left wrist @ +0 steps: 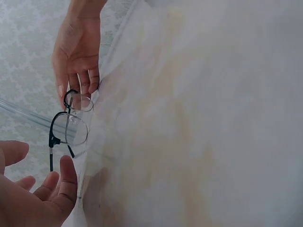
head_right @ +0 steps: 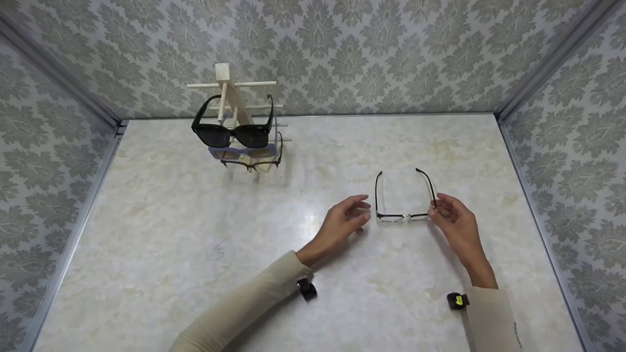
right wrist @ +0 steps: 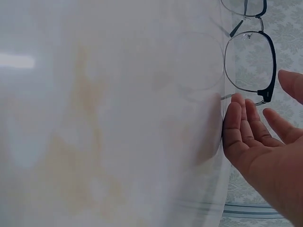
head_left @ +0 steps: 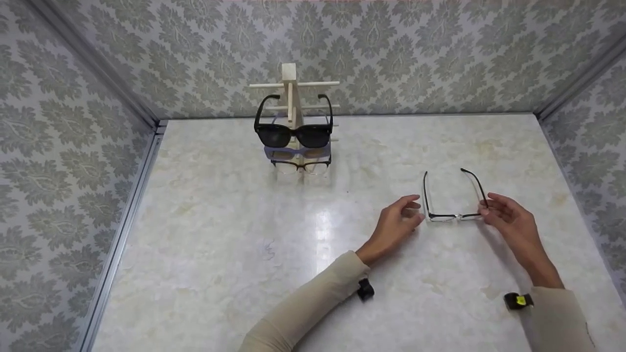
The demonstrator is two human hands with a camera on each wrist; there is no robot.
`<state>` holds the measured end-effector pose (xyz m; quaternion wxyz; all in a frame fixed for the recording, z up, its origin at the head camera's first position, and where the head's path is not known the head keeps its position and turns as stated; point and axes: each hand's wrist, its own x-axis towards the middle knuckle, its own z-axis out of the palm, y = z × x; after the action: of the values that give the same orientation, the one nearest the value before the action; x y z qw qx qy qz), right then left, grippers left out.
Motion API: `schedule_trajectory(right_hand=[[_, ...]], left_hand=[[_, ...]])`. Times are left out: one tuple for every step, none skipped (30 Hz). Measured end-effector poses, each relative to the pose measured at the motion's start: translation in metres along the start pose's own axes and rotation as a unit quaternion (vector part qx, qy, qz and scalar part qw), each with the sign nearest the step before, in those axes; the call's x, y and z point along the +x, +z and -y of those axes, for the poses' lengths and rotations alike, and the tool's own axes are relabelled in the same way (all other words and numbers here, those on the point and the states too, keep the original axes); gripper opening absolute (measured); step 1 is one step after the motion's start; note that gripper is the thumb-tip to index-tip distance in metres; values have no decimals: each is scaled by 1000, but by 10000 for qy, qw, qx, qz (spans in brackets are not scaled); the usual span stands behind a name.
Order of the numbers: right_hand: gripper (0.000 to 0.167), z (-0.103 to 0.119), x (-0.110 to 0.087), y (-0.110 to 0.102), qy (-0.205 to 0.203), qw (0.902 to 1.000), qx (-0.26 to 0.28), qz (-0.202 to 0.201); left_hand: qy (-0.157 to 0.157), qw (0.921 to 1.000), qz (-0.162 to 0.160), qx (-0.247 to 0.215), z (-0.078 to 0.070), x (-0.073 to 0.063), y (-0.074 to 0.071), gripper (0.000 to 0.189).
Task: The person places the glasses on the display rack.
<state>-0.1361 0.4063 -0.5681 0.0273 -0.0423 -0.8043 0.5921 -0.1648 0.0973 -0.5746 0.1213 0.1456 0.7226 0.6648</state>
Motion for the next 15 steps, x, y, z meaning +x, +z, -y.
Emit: schedule_trajectory(right_hand=[[60, 0, 0, 0, 3, 10000, -71, -6], [60, 0, -1, 0, 0, 10000, -98, -4], [60, 0, -1, 0, -5, 10000, -78, 12], [61, 0, -1, -1, -4, 10000, 25, 34], [61, 0, -1, -1, -3, 9999, 139, 59], [61, 0, -1, -1, -3, 9997, 236, 87], [61, 0, -2, -2, -6, 9995, 299, 112], [61, 0, -2, -2, -5, 9993, 348, 138], [61, 0, -2, -3, -9, 9994, 308, 153], [62, 0, -3, -3, -20, 9996, 226, 164], [62, 0, -3, -3, -10, 9998, 143, 166], [62, -1, -3, -3, -11, 9999, -2, 162], [61, -1, -4, -3, -32, 9998, -121, 167], [59, -1, -4, -3, -61, 9996, -225, 170], [58, -1, -5, -2, -95, 9992, -347, 174]], left_hand=[[9, 10000, -8, -5, 0, 1, 2, 50], [30, 10000, -11, 15, 0, 1, 4, 50], [28, 10000, -22, 3, 1, 1, 6, 50], [34, 10000, -33, -4, 1, 1, 8, 49], [31, 10000, -42, -46, 1, 2, 9, 49], [26, 9999, -50, -95, 1, 2, 11, 49], [22, 9999, -52, -159, 1, 2, 12, 49], [28, 9998, -43, -209, 2, 2, 14, 49], [30, 9996, -33, -263, 2, 2, 15, 48], [43, 9995, -13, -316, 2, 2, 16, 48], [44, 9993, 9, -360, 2, 3, 17, 47], [47, 9993, 25, -373, 3, 3, 18, 47], [56, 9992, 47, -386, 3, 3, 19, 46], [55, 9992, 69, -379, 4, 3, 19, 46], [48, 9992, 94, -375, 4, 3, 20, 45]])
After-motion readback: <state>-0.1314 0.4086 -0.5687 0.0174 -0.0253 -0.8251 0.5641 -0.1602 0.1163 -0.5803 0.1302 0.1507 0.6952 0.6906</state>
